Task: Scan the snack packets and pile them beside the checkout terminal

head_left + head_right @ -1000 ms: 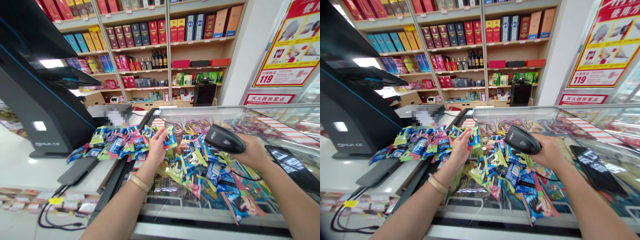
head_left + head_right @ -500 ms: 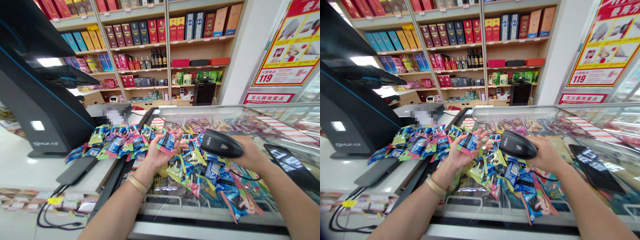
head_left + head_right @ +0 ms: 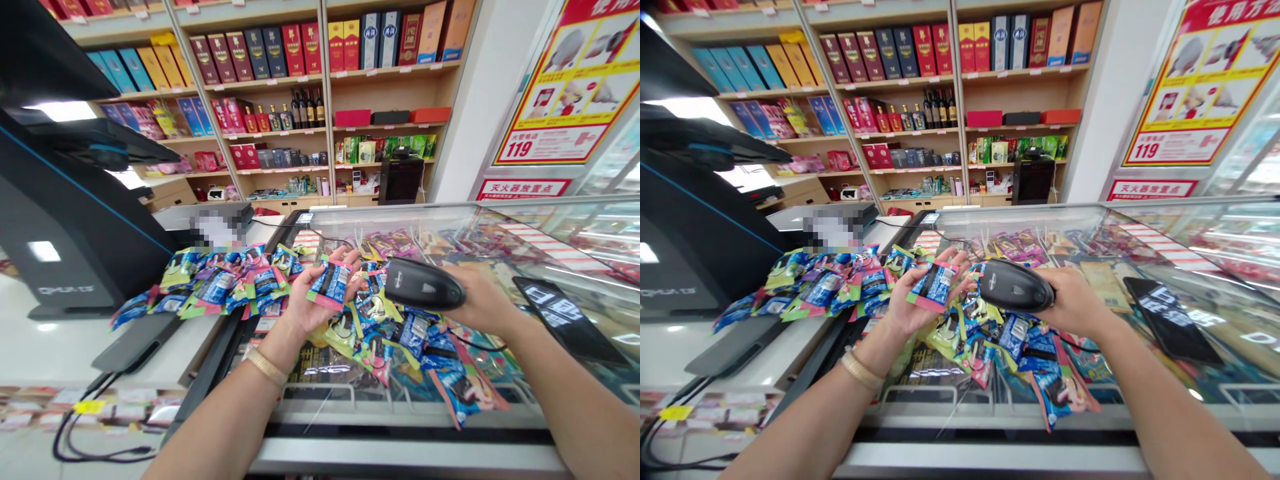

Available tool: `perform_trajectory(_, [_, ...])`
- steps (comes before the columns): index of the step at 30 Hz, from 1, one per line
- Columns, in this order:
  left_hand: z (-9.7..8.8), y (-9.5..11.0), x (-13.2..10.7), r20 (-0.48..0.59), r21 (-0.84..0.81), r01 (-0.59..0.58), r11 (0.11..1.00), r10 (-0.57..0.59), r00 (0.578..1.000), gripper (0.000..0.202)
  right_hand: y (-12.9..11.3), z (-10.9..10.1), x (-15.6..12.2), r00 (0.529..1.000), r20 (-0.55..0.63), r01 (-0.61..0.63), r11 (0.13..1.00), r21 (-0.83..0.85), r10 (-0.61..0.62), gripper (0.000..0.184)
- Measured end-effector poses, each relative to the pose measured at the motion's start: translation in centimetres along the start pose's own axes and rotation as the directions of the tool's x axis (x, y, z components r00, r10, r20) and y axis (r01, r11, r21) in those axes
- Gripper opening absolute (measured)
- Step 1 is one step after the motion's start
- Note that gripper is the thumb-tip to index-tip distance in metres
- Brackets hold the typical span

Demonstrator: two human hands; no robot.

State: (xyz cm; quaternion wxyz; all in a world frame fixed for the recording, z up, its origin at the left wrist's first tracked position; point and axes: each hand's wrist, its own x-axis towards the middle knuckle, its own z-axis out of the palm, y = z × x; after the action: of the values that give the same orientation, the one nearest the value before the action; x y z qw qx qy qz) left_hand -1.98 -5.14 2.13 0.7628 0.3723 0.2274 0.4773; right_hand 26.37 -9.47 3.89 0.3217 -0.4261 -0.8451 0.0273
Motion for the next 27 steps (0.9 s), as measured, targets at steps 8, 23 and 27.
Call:
perform_trajectory(8, [0.3,-0.2,0.0,-0.04,-0.023,-0.003,1.0,0.002,0.999,0.064,-0.1,0.1,0.0,1.0,0.016,0.005,1.0,0.007,-0.005,0.013])
perform_trajectory(23, [0.9,-1.3,1.2,-0.127,0.112,-0.116,0.987,0.13,0.983,0.058,3.1,-0.5,-0.6,0.965,-0.26,-0.067,0.99,-0.121,0.034,0.018])
perform_trajectory(27, [1.3,-2.4,2.7,-0.116,0.387,-0.168,0.907,0.229,0.967,0.051,5.0,-0.7,-1.0,0.922,-0.379,-0.163,0.963,-0.215,0.071,0.025])
